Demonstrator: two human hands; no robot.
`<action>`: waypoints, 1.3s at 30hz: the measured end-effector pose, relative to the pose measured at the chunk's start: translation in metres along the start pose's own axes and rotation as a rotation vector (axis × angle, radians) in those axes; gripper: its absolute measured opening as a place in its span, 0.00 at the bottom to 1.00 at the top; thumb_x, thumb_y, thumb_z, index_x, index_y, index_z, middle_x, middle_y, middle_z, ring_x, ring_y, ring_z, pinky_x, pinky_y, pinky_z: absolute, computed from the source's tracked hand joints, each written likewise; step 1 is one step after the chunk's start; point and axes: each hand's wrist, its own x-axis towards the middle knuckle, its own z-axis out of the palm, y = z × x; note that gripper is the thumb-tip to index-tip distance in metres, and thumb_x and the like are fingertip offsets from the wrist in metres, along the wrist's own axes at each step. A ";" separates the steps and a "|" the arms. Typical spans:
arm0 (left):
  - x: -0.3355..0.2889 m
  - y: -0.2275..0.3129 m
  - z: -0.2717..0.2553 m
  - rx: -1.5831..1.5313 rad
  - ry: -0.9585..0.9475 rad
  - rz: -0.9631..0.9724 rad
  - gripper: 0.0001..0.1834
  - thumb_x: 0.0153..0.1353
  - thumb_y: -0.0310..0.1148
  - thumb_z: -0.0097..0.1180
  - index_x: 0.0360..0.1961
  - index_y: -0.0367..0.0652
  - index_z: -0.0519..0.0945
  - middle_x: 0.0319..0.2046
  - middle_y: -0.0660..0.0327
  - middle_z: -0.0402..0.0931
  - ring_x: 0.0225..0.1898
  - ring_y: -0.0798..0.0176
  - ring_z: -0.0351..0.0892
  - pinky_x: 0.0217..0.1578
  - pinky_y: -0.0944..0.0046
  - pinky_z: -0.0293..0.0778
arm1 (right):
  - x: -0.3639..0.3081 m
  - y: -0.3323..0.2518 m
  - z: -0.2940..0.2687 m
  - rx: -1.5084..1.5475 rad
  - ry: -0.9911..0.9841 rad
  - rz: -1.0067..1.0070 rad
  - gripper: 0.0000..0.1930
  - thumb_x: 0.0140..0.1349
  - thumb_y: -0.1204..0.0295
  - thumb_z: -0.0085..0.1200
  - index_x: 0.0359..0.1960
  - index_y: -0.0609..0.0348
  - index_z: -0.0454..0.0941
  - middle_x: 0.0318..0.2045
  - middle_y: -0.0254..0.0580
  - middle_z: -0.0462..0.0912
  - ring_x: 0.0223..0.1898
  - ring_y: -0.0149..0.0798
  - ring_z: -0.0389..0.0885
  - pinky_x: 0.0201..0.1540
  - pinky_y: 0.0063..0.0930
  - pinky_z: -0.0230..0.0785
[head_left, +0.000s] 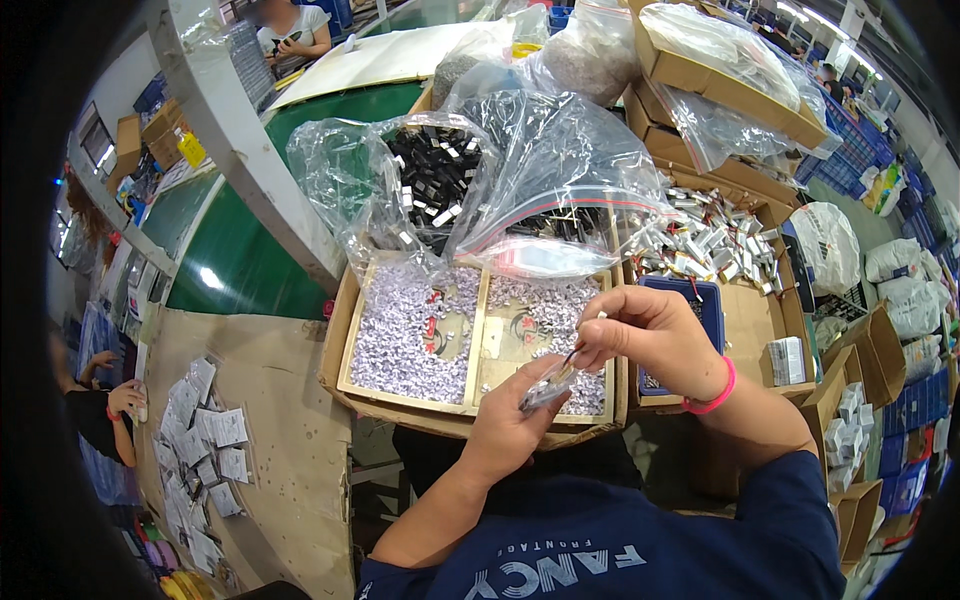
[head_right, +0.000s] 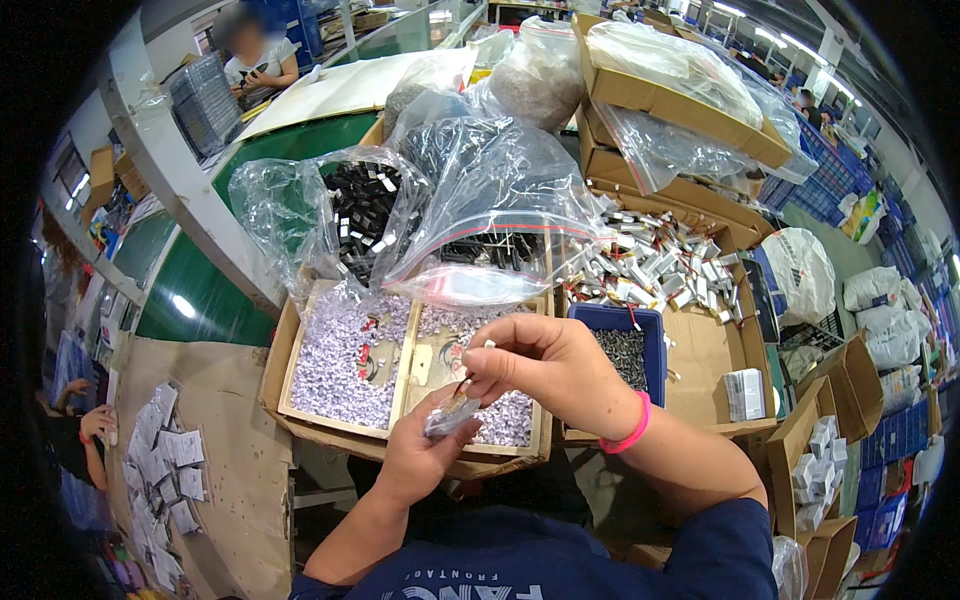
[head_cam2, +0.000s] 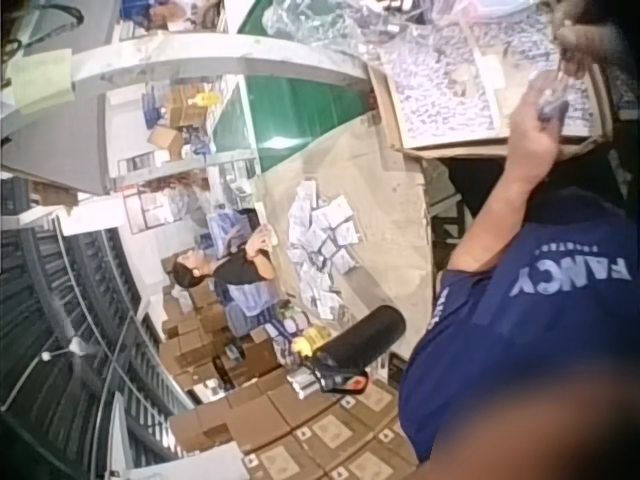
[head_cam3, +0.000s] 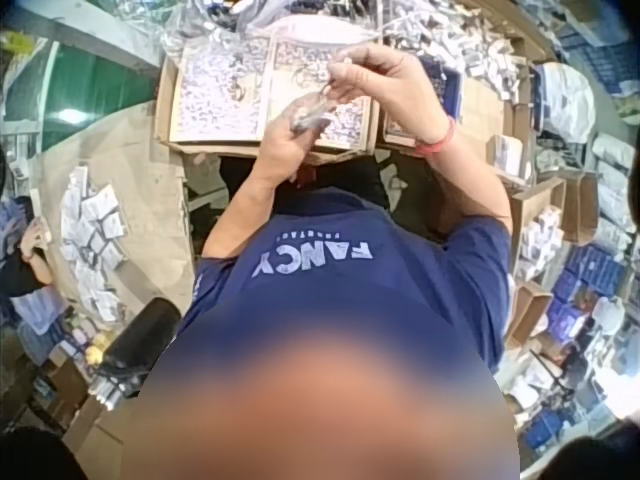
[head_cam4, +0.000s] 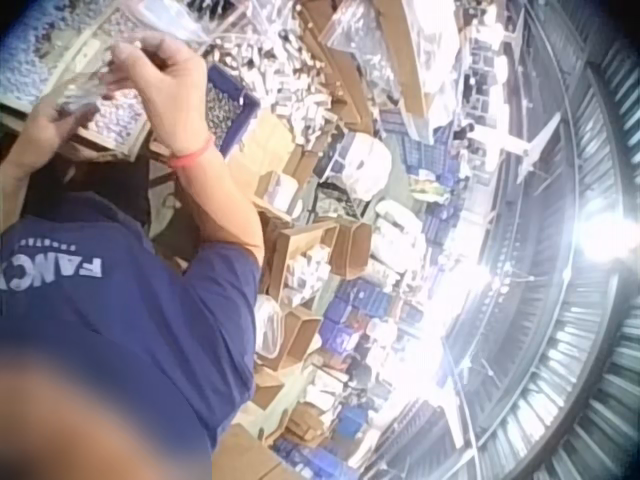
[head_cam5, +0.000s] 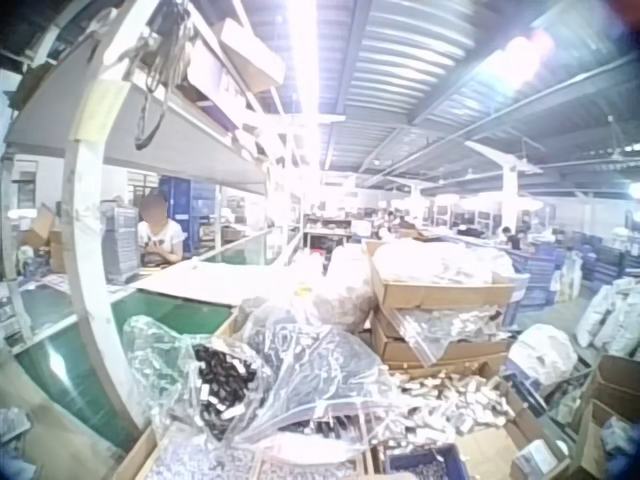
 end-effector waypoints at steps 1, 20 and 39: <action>0.000 0.001 -0.001 0.013 -0.001 0.024 0.21 0.60 0.29 0.58 0.54 0.39 0.72 0.40 0.59 0.79 0.40 0.71 0.76 0.42 0.70 0.72 | 0.000 -0.002 -0.001 -0.111 0.009 -0.028 0.12 0.62 0.69 0.56 0.39 0.68 0.78 0.28 0.37 0.81 0.34 0.30 0.82 0.37 0.22 0.76; -0.003 0.009 -0.016 -0.375 -0.278 -0.231 0.14 0.58 0.26 0.60 0.45 0.37 0.75 0.36 0.62 0.79 0.38 0.70 0.77 0.39 0.70 0.73 | 0.014 -0.029 0.006 -0.993 -0.432 -0.476 0.12 0.52 0.69 0.62 0.38 0.51 0.78 0.40 0.40 0.74 0.41 0.44 0.76 0.42 0.34 0.70; 0.002 0.004 -0.018 -0.383 -0.160 -0.245 0.10 0.61 0.28 0.56 0.42 0.36 0.74 0.29 0.62 0.77 0.31 0.68 0.77 0.33 0.69 0.73 | 0.021 -0.014 0.007 -1.172 -0.378 -0.486 0.08 0.53 0.70 0.59 0.34 0.53 0.75 0.33 0.40 0.76 0.37 0.45 0.76 0.39 0.37 0.68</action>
